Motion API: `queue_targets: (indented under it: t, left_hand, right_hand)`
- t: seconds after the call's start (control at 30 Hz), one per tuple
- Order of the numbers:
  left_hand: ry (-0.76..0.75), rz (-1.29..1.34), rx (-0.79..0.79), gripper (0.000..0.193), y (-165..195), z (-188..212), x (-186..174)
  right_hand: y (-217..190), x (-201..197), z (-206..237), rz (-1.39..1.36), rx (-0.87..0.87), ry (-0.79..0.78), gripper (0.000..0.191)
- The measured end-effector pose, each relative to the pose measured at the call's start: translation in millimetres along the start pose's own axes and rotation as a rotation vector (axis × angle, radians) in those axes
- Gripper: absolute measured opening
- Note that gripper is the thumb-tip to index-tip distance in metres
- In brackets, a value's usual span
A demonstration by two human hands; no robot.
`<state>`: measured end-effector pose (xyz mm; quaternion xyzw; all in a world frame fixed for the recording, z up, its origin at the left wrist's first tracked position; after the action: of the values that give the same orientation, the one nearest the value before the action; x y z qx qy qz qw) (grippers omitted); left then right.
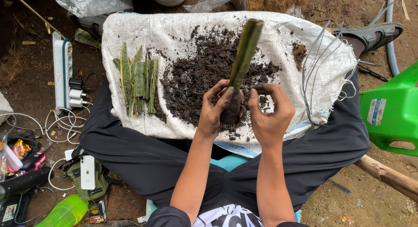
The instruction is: The person sits on the ground with a cloth sack of potting soil across their lap and molds soil by hand into a ball around the base of a snake plant leaf cutting, pressing and shaping the soil to hold the cutting upright. Cut snake plant leaves lie to the side and potted plants are nearby.
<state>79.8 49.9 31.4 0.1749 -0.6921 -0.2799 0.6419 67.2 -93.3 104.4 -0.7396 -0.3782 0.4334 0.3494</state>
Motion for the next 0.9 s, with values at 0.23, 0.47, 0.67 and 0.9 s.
queue_targets:
  t: [0.23,0.47,0.67,0.9]
  left_hand:
    - [-0.084,0.093,-0.037,0.063,-2.6,2.6,-0.4]
    - [-0.035,-0.170,0.080,0.072,7.6,-4.1,-0.4]
    - [0.066,-0.456,0.140,0.070,17.3,2.6,-2.0]
    - [0.071,-0.525,0.269,0.050,26.8,1.0,4.5]
  right_hand:
    - [-5.6,1.8,-0.9,-0.135,0.008,-0.138,0.022]
    - [3.7,16.6,4.9,-0.293,0.139,-0.210,0.029]
    - [13.2,21.9,10.6,-0.451,0.197,-0.128,0.016]
    - [3.1,21.6,11.2,-0.338,0.126,-0.013,0.010]
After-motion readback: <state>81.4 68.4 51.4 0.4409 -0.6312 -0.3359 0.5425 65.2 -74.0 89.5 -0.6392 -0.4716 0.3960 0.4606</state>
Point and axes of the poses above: each hand's wrist, its own z-axis away from the middle knuckle, its own x-axis out of the palm, y = z × x, the point moved 7 cm from there along -z, towards the middle knuckle, and after that the axes turned 4 degrees about z, right-handed, at the moved point
